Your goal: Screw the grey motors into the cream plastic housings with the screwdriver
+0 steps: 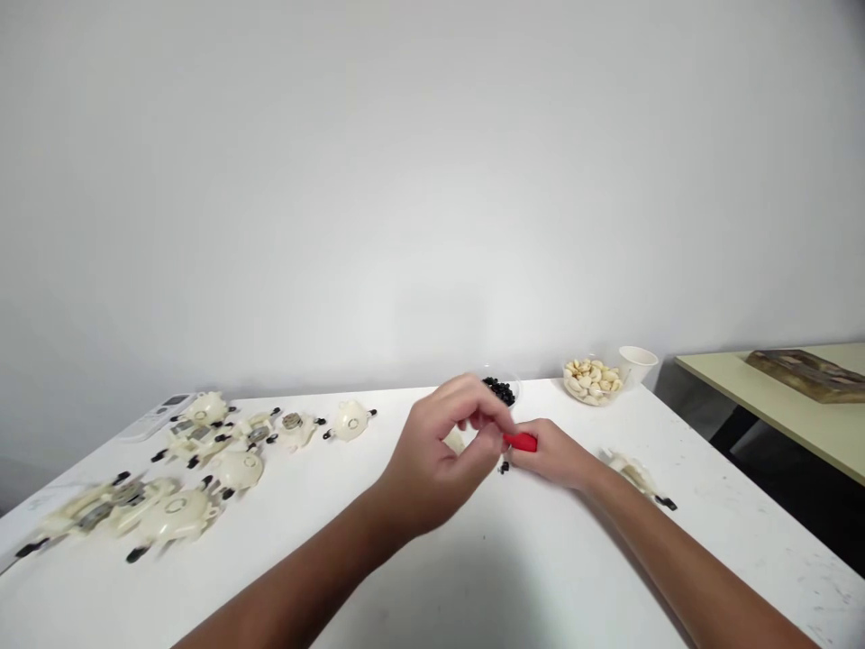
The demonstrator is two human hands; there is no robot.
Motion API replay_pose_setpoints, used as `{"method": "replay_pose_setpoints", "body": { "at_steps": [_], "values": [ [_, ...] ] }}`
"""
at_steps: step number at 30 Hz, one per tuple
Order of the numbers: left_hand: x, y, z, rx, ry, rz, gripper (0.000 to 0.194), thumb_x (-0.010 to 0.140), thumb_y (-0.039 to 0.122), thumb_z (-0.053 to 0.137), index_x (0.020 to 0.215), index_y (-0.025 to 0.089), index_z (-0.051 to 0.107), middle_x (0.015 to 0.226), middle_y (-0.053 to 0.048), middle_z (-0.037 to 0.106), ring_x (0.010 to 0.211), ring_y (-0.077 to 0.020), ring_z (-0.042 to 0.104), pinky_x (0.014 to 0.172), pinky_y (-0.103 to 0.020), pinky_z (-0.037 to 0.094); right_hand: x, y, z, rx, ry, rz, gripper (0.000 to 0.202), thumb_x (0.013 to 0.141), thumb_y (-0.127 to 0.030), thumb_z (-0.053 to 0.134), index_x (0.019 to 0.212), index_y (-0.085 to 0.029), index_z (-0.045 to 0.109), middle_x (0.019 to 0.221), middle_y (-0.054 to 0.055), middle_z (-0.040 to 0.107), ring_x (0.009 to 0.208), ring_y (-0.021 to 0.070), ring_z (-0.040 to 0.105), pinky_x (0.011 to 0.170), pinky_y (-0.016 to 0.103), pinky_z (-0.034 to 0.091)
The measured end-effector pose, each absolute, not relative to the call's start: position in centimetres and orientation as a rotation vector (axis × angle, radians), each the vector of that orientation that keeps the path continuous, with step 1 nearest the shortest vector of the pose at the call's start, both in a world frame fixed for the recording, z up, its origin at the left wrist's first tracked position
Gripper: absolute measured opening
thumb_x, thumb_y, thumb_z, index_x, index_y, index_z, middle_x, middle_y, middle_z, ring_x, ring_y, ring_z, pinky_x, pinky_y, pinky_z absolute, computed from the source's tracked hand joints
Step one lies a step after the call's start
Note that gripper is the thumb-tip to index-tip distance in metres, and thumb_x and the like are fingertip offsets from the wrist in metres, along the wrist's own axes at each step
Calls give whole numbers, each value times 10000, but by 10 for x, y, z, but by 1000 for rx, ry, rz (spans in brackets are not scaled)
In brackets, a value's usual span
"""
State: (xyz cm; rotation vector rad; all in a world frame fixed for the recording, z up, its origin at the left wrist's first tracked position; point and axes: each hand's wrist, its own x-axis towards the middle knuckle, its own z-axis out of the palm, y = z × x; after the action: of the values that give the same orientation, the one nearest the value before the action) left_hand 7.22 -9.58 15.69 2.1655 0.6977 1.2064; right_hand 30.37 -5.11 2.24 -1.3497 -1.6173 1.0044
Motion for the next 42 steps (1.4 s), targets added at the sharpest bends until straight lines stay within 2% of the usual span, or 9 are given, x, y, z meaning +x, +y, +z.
{"method": "replay_pose_setpoints", "body": {
  "at_steps": [3, 7, 10, 15, 19, 22, 28, 33, 42],
  "values": [
    [67, -69, 94, 2378, 1008, 1233, 18, 914, 215, 614, 897, 218, 621, 853, -38, 611, 839, -216, 572, 755, -366, 478, 305, -48, 24, -1342, -1752, 1132, 138, 692, -264, 738, 781, -188, 810, 601, -22, 682, 538, 148, 535, 514, 237, 400],
    [43, -55, 40, 2592, 1288, 978, 448, 798, 417, 816, 1138, 209, 612, 1110, -96, 647, 1014, -305, 591, 872, -461, 491, 308, -46, 21, -1323, -1869, 1117, 134, 715, -308, 758, 779, -203, 810, 602, -36, 655, 537, 137, 513, 498, 225, 363],
    [33, -50, 29, 2671, 1360, 848, 536, 860, 349, 749, 1346, 222, 562, 1310, -126, 613, 1169, -343, 583, 975, -506, 476, 310, -48, 19, -1330, -1910, 1116, 163, 735, -330, 767, 828, -208, 821, 624, -31, 658, 528, 130, 504, 479, 219, 349],
    [30, -41, 25, 2457, 1454, 857, 684, 928, 255, 614, 1556, 206, 348, 1427, -140, 560, 1258, -319, 568, 999, -464, 512, 309, -50, 18, -1348, -1899, 1128, 166, 737, -328, 780, 859, -226, 828, 670, -12, 698, 546, 145, 544, 475, 223, 374],
    [26, -36, 24, 2320, 1450, 868, 566, 899, 276, 645, 1436, 216, 476, 1319, -108, 625, 1145, -294, 623, 945, -437, 542, 305, -50, 18, -1415, -1868, 1124, 199, 798, -373, 745, 900, -217, 814, 708, -1, 696, 562, 148, 537, 489, 234, 368],
    [25, -35, 25, 2257, 1358, 924, 471, 851, 197, 647, 1307, 234, 536, 1259, -77, 630, 1053, -244, 645, 858, -367, 561, 297, -51, 19, -1350, -1754, 1197, 234, 811, -410, 749, 886, -191, 780, 730, -3, 677, 599, 148, 533, 522, 239, 375],
    [30, -40, 24, 2402, 1089, 973, 395, 796, 70, 636, 1136, 246, 535, 1327, -73, 607, 1200, -252, 576, 937, -368, 512, 281, -52, 17, -1188, -1532, 1189, 326, 782, -455, 810, 913, -171, 717, 847, 14, 692, 762, 188, 605, 696, 282, 463],
    [36, -44, 27, 2546, 967, 914, 291, 841, 182, 732, 1075, 238, 570, 1106, -68, 653, 1059, -258, 578, 921, -401, 494, 278, -51, 12, -1163, -1474, 1172, 338, 763, -451, 842, 906, -180, 701, 891, 17, 699, 820, 197, 619, 758, 296, 467],
    [37, -51, 26, 2553, 891, 888, 199, 887, 221, 725, 1058, 253, 628, 1098, -64, 626, 1049, -231, 588, 852, -339, 507, 273, -53, 11, -1156, -1573, 1199, 305, 780, -431, 826, 918, -181, 718, 884, 20, 714, 840, 207, 634, 761, 301, 473]
  ]
}}
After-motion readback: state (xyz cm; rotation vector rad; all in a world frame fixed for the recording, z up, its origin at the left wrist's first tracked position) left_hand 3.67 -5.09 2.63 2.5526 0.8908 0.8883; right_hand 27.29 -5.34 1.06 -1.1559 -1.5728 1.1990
